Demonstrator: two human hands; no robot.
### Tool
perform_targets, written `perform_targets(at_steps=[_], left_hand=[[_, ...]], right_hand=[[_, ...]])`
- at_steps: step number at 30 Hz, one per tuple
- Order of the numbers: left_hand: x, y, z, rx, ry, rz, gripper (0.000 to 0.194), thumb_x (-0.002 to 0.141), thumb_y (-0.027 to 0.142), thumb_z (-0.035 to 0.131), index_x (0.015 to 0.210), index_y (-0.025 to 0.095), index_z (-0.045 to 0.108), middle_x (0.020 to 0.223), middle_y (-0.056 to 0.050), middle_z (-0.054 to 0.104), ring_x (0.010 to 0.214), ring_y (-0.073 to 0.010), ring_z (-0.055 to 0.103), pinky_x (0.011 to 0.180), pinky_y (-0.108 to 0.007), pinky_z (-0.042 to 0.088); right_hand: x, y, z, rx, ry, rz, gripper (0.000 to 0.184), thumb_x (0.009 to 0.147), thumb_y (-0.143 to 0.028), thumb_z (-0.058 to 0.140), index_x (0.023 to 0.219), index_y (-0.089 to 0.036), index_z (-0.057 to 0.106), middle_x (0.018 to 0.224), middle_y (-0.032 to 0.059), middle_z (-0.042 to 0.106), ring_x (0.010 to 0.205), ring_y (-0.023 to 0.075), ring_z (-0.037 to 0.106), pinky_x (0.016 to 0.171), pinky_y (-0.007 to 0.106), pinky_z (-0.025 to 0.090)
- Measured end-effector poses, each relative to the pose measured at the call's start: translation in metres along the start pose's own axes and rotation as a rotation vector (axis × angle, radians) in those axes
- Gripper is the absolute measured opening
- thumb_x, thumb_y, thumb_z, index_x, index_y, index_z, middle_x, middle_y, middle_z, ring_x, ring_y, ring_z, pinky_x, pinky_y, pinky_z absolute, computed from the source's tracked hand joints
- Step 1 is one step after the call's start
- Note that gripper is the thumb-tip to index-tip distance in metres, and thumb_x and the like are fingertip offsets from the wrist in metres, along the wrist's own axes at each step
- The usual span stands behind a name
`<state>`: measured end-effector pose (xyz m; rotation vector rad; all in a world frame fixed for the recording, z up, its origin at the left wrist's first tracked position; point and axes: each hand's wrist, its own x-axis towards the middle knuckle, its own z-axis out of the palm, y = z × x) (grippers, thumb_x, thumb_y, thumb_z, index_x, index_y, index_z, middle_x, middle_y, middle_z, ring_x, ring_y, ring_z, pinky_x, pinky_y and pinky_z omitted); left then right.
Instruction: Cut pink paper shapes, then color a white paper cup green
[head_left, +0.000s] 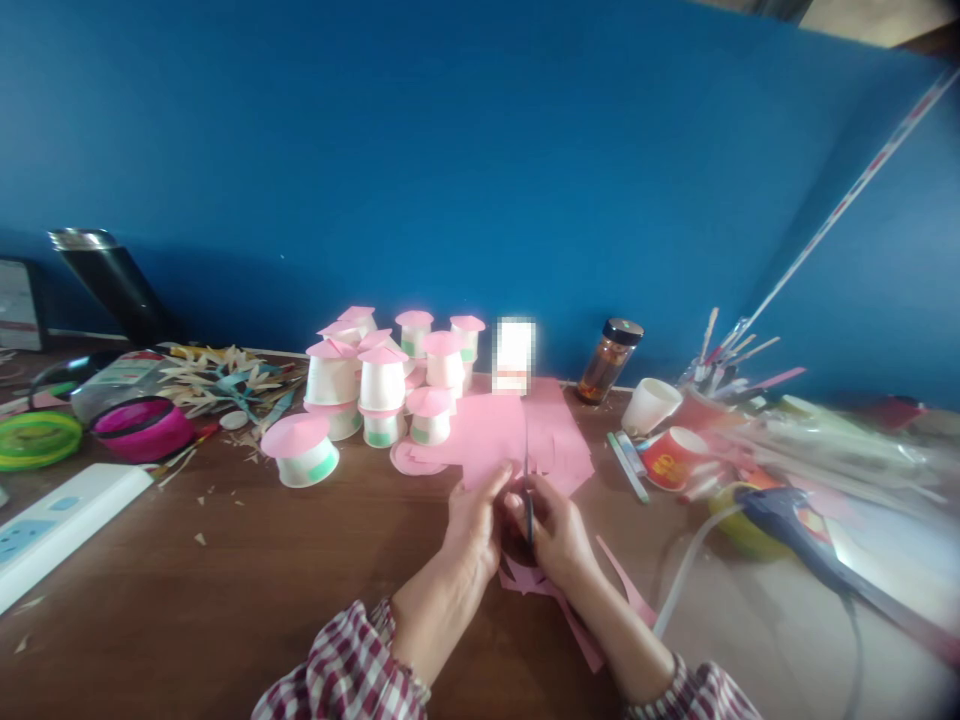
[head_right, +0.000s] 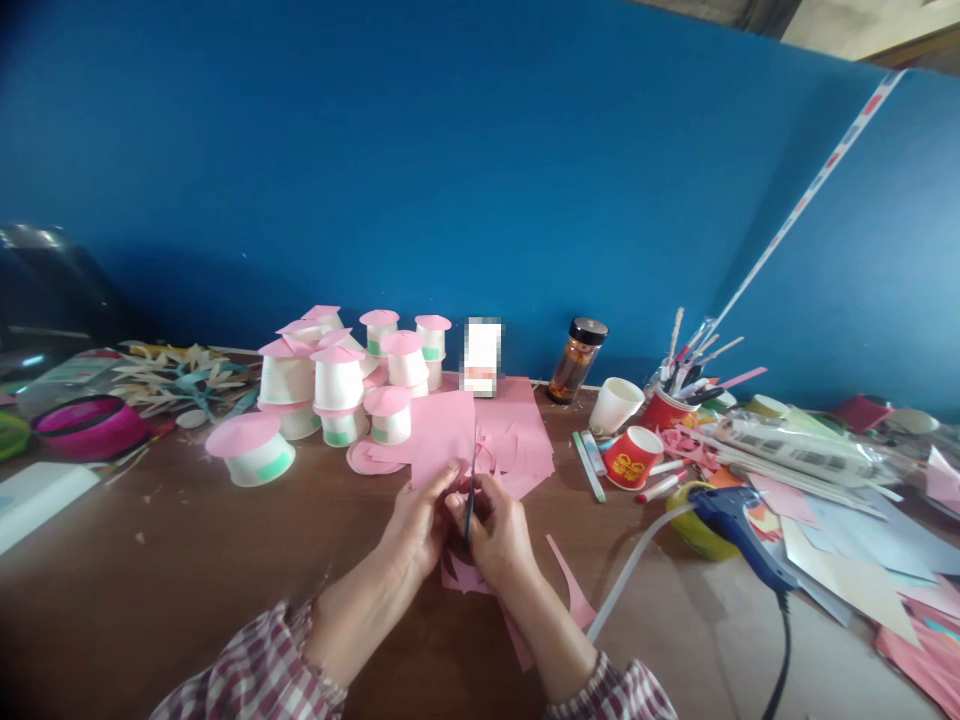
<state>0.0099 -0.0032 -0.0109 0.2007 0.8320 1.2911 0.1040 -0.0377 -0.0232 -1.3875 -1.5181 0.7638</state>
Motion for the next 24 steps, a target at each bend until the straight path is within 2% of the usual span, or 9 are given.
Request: perform_targets(at_steps=[11,24], left_hand=[[-0.0029,0.0020,-0.0007,0.023,-0.047,-0.010,0.027,0.058,0.016,0.079,0.079,0.008,0.063,0.064,-0.006,0.065,0.056,-0.0170,0.063,0.053,-0.028,0.053],[-0.0043,0.0033,0.0010,0.084,-0.004,0.039,0.032,0.053,0.018,0.082,0.077,0.009,0.062,0.062,-0.007,0.066,0.053,-0.0187,0.064,0.051,-0.030,0.054]], right_hand=[[0.0000,0.0023,-0.0015,-0.034,0.001,0.015,0.012,0.082,-0.030,0.060,0.084,-0.019,0.056,0.060,-0.0039,0.055,0.054,0.0126,0.050,0.050,0.020,0.036],[-0.0005,0.0017,-0.0017,-0.049,-0.005,0.029,0.015,0.082,-0.032,0.059,0.086,-0.018,0.058,0.061,-0.0022,0.060,0.054,0.0138,0.054,0.049,0.021,0.039]])
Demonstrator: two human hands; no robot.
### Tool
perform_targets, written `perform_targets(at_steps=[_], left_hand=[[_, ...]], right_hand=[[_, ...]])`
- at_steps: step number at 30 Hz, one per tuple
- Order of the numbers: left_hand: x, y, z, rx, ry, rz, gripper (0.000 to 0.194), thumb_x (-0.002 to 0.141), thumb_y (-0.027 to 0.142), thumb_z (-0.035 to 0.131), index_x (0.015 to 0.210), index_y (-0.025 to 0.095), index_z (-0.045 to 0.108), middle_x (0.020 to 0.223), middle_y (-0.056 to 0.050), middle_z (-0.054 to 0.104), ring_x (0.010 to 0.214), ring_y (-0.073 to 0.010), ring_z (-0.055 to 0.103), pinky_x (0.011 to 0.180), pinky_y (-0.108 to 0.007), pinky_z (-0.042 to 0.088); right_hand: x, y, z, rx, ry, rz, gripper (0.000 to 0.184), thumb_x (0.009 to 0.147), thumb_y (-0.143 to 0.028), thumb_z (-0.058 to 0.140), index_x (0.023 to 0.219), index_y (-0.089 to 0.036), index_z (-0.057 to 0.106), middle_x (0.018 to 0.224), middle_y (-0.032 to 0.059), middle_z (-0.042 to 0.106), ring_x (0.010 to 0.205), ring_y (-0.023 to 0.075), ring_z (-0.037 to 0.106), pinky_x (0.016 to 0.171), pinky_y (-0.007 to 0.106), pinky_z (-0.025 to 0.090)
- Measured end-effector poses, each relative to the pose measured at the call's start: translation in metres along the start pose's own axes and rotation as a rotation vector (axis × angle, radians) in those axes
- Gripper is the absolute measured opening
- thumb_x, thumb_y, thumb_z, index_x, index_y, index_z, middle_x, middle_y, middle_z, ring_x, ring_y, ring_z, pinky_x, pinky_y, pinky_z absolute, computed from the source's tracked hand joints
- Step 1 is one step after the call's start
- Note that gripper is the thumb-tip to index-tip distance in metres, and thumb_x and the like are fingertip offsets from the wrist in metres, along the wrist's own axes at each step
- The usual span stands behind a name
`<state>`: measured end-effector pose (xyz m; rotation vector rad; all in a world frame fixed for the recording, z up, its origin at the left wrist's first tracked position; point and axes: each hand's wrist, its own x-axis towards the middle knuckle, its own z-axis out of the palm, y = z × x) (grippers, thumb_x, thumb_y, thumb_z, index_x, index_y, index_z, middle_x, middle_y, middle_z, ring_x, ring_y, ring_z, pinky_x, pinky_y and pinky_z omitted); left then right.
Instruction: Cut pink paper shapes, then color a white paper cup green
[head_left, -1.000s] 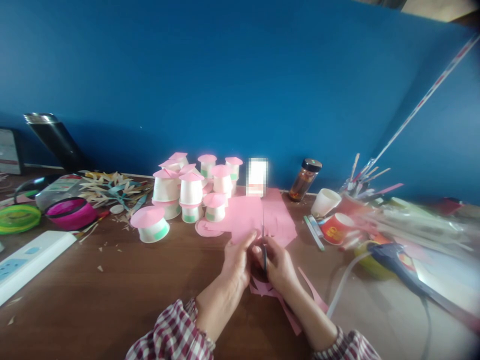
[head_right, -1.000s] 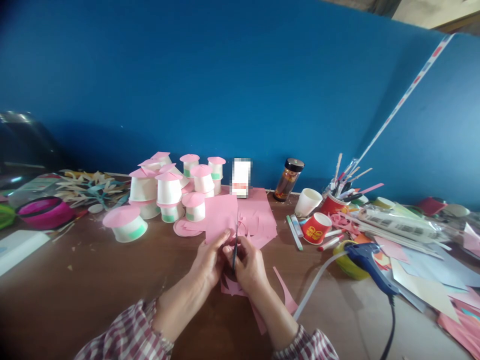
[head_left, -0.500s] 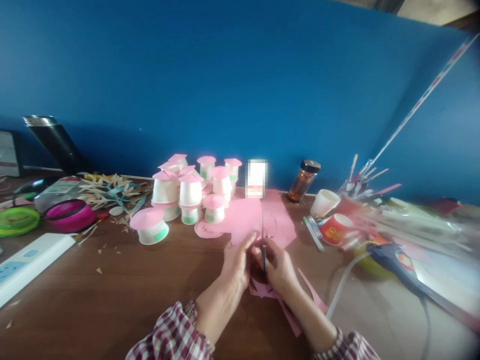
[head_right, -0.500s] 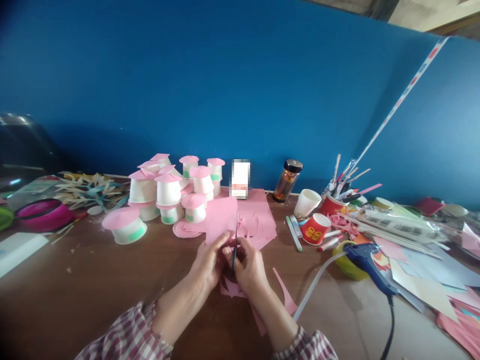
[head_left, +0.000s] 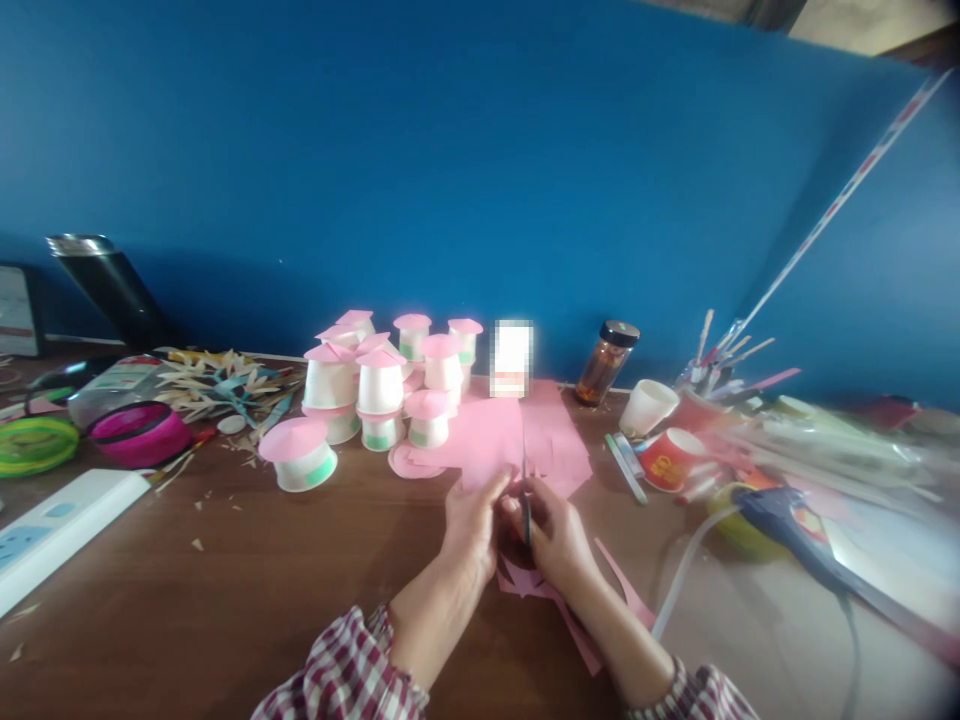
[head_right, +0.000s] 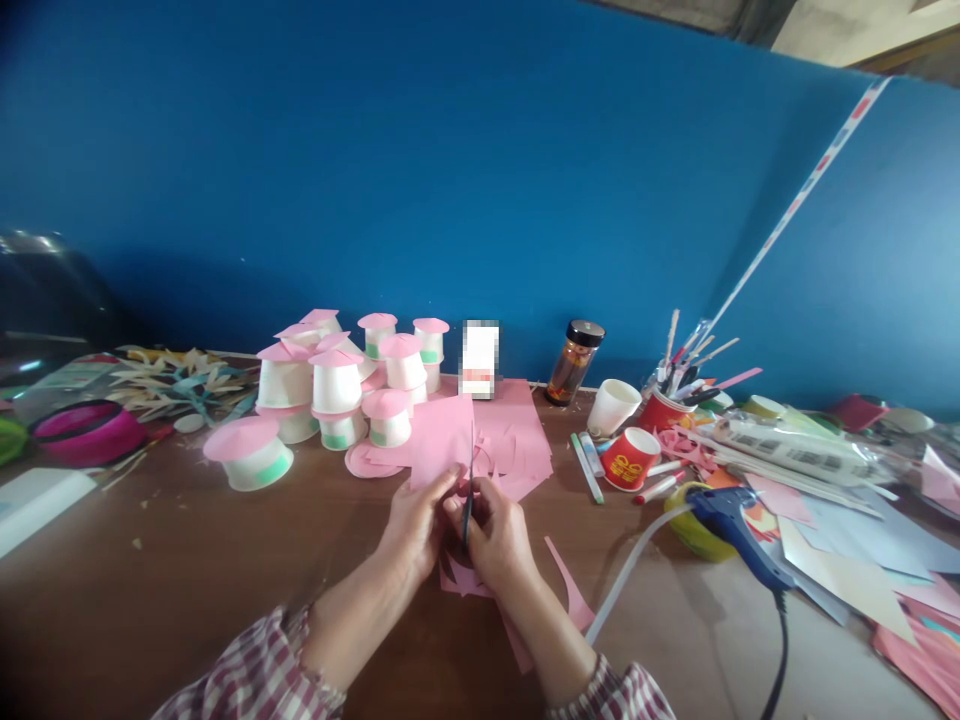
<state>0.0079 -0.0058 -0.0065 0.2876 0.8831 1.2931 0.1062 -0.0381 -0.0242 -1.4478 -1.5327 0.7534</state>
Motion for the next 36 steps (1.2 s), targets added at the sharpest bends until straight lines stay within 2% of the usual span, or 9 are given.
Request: perform_targets(at_steps=[10,14,20,26,36], left_hand=[[0.000,0.000,0.000,0.039,0.005,0.033,0.033,0.053,0.019,0.082,0.078,0.009,0.063,0.063,-0.007,0.067,0.053,-0.0191,0.064,0.045,-0.027,0.051],[-0.002,0.002,0.001,0.059,-0.017,0.031,0.033,0.054,0.020,0.081,0.079,0.009,0.063,0.064,-0.008,0.067,0.044,-0.0158,0.059,0.040,-0.027,0.048],[-0.002,0.001,0.000,0.065,0.007,0.042,0.035,0.054,0.022,0.082,0.080,0.010,0.063,0.065,-0.009,0.068,0.052,-0.0211,0.064,0.044,-0.030,0.052],[-0.002,-0.001,-0.001,0.095,-0.021,0.074,0.035,0.057,0.027,0.081,0.083,0.010,0.065,0.065,-0.009,0.069,0.050,-0.0209,0.064,0.042,-0.028,0.051],[-0.002,0.000,0.001,0.068,0.012,0.034,0.036,0.055,0.023,0.081,0.084,0.010,0.065,0.069,-0.010,0.070,0.052,-0.0215,0.066,0.047,-0.031,0.055]], right_hand=[[0.000,-0.004,0.000,0.049,-0.002,0.007,0.024,0.083,-0.042,0.059,0.085,-0.018,0.058,0.058,-0.0020,0.058,0.052,0.0135,0.053,0.048,0.021,0.039],[-0.001,-0.003,0.002,0.138,-0.018,0.022,0.027,0.084,-0.045,0.057,0.087,-0.018,0.057,0.057,-0.0023,0.057,0.051,0.0134,0.052,0.047,0.021,0.039],[-0.002,-0.005,0.001,0.177,-0.027,0.030,0.030,0.084,-0.047,0.057,0.088,-0.017,0.057,0.058,-0.0023,0.057,0.051,0.0129,0.052,0.048,0.021,0.040],[-0.002,-0.012,0.000,0.317,-0.077,0.001,0.031,0.087,-0.047,0.053,0.089,-0.017,0.054,0.060,-0.0019,0.055,0.053,0.0122,0.051,0.051,0.022,0.041],[-0.001,-0.007,0.001,0.261,-0.065,0.011,0.030,0.087,-0.047,0.054,0.089,-0.017,0.054,0.060,-0.0018,0.057,0.052,0.0131,0.053,0.051,0.022,0.042]])
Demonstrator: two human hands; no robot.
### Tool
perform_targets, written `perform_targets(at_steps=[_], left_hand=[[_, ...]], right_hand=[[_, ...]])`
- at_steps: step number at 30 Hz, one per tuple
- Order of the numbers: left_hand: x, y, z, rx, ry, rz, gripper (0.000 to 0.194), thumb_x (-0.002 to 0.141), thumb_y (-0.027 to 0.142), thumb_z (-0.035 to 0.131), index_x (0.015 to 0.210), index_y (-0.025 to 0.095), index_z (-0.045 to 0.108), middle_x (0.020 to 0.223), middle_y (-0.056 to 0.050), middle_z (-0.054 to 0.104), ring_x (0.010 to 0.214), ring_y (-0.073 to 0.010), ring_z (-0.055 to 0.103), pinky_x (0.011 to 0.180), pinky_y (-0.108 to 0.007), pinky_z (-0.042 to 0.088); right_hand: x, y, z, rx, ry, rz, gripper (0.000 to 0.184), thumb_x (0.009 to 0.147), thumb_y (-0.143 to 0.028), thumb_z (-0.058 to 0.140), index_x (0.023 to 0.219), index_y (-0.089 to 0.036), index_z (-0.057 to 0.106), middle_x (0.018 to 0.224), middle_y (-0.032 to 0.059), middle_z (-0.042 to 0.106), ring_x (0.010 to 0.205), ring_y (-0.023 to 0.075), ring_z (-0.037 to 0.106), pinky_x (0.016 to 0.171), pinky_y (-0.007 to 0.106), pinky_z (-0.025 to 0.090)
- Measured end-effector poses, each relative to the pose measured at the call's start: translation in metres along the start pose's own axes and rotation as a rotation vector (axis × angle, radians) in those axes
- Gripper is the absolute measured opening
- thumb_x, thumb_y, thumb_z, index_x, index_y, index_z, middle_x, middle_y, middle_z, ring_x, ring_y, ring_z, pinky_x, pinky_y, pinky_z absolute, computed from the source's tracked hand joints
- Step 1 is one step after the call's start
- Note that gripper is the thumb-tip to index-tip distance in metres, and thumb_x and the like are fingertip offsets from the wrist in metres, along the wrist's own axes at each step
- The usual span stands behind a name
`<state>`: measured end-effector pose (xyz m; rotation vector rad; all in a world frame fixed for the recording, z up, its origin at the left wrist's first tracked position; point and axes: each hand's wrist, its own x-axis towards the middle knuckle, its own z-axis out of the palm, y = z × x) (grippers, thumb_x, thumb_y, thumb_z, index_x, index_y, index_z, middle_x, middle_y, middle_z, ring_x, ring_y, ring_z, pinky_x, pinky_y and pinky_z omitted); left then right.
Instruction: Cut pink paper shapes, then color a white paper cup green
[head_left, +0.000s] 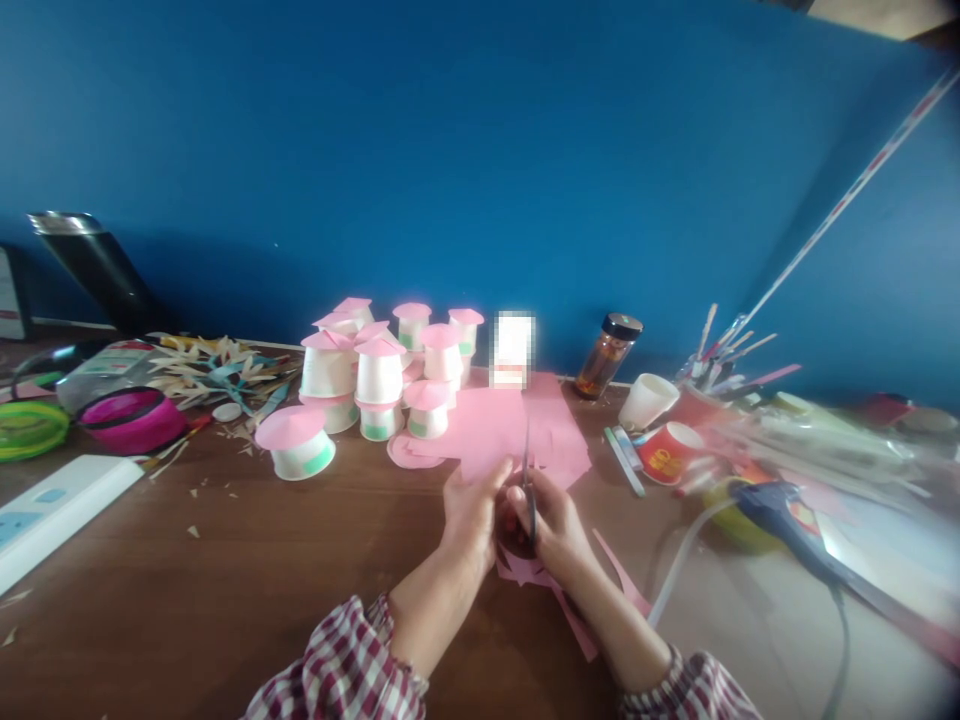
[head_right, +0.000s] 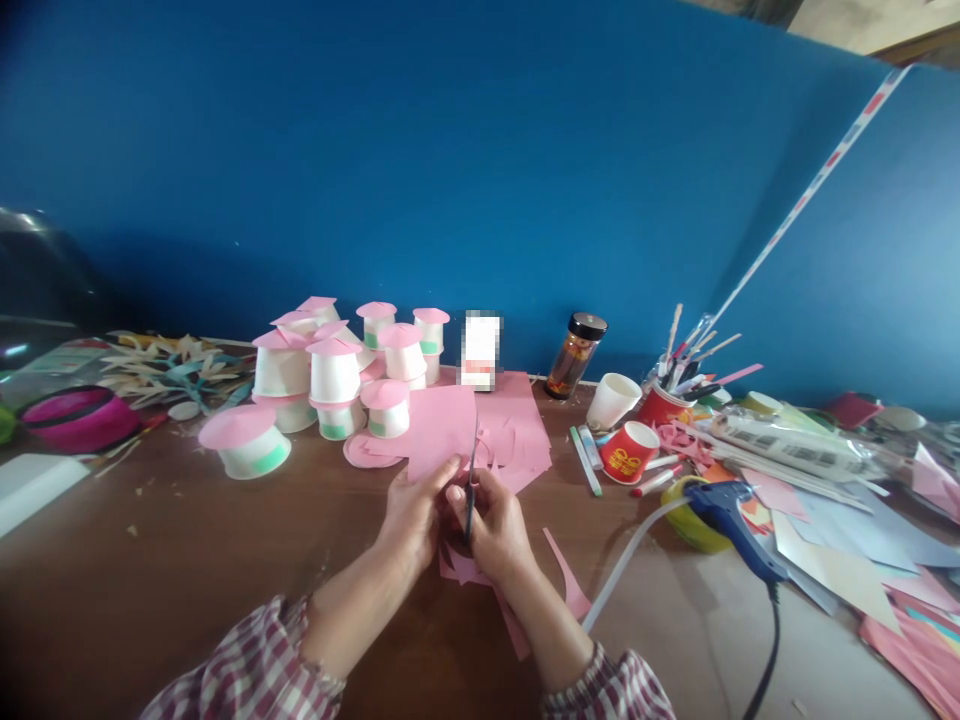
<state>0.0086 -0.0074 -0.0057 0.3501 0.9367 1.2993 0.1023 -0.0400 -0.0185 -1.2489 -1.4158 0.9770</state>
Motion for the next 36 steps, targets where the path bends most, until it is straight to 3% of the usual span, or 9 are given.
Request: perform_targets(at_steps=[17,36], left_hand=[[0.0006,-0.0018,-0.0003,-0.032,-0.008,0.043,0.034,0.056,0.021,0.082,0.083,0.010,0.065,0.071,-0.009,0.070,0.060,-0.0205,0.067,0.053,-0.029,0.055],[0.0025,-0.0037,-0.0009,-0.009,0.012,0.014,0.033,0.057,0.021,0.080,0.083,0.010,0.064,0.066,-0.008,0.068,0.055,-0.0201,0.065,0.047,-0.029,0.052]], right_hand=[[0.0001,0.0018,-0.0005,-0.081,0.015,-0.010,0.029,0.086,-0.046,0.054,0.091,-0.017,0.056,0.061,-0.0016,0.058,0.053,0.0127,0.053,0.049,0.021,0.041],[0.0012,0.0048,0.0011,-0.116,0.052,0.013,0.028,0.086,-0.046,0.055,0.088,-0.017,0.058,0.057,-0.0022,0.057,0.051,0.0128,0.053,0.049,0.021,0.039]])
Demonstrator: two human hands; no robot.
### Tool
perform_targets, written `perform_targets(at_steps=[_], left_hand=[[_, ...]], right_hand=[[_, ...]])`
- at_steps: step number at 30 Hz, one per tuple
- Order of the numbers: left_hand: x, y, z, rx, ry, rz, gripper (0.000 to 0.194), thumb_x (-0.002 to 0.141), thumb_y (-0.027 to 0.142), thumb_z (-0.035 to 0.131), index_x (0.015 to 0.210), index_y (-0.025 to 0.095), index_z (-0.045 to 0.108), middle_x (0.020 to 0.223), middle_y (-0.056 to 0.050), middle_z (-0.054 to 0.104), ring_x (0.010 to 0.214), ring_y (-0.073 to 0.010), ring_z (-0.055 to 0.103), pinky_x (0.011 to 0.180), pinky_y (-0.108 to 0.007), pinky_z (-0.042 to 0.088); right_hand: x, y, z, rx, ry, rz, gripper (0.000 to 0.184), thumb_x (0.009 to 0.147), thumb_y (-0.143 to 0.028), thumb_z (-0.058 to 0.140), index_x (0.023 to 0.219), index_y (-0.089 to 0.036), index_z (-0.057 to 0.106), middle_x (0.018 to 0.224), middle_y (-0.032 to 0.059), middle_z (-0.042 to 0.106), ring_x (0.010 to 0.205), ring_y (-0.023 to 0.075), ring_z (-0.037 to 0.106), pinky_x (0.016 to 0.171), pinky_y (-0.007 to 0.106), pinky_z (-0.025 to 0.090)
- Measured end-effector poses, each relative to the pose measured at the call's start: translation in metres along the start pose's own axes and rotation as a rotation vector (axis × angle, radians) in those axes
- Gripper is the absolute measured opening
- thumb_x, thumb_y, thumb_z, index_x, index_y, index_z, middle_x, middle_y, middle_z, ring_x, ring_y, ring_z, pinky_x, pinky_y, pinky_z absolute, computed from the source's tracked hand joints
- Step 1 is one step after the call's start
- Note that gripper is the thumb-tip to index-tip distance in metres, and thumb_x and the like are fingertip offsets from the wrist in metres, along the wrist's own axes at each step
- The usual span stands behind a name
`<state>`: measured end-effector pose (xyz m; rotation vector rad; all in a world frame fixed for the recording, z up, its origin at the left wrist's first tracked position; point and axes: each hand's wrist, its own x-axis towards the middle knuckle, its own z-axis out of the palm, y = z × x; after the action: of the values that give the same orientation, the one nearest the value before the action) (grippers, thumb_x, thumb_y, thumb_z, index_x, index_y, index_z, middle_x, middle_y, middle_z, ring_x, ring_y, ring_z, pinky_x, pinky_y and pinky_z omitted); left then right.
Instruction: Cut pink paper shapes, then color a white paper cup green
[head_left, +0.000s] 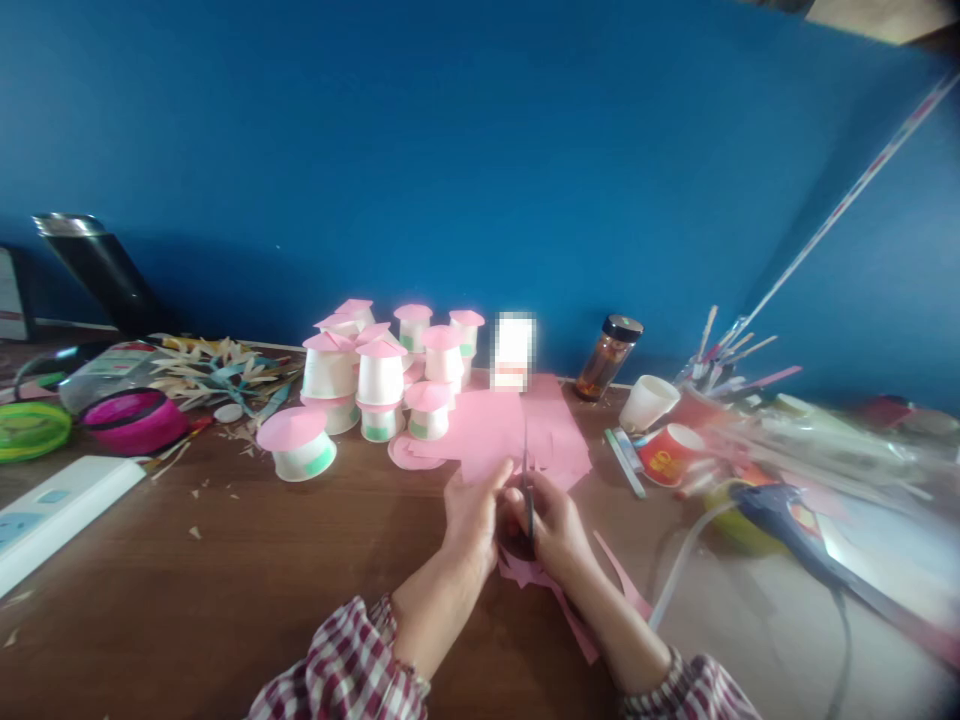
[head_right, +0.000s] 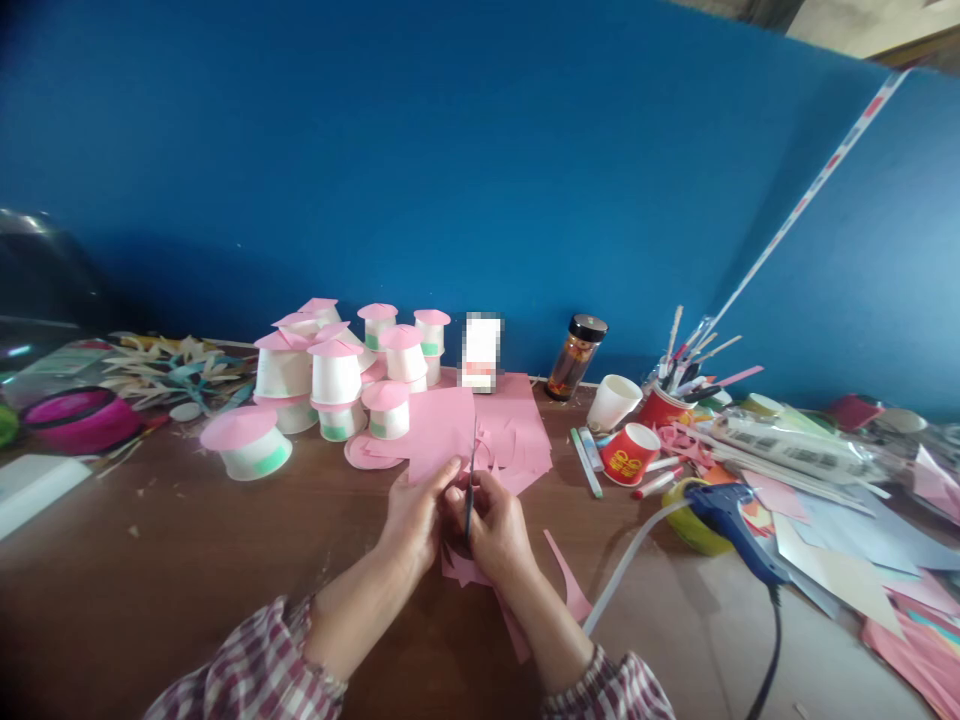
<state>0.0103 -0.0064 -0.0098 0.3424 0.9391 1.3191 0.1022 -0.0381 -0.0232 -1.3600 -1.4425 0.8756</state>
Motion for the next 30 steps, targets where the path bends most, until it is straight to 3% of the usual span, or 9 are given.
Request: perform_targets(at_steps=[30], left_hand=[[0.0064,-0.0042,-0.0029,-0.018,0.010,0.018,0.034,0.056,0.021,0.081,0.083,0.010,0.063,0.067,-0.007,0.067,0.057,-0.0193,0.065,0.051,-0.030,0.055]], right_hand=[[-0.0010,-0.0011,-0.0005,0.017,0.015,0.024,0.020,0.083,-0.036,0.060,0.077,-0.017,0.057,0.051,-0.0040,0.054,0.047,0.0112,0.048,0.045,0.019,0.035]])
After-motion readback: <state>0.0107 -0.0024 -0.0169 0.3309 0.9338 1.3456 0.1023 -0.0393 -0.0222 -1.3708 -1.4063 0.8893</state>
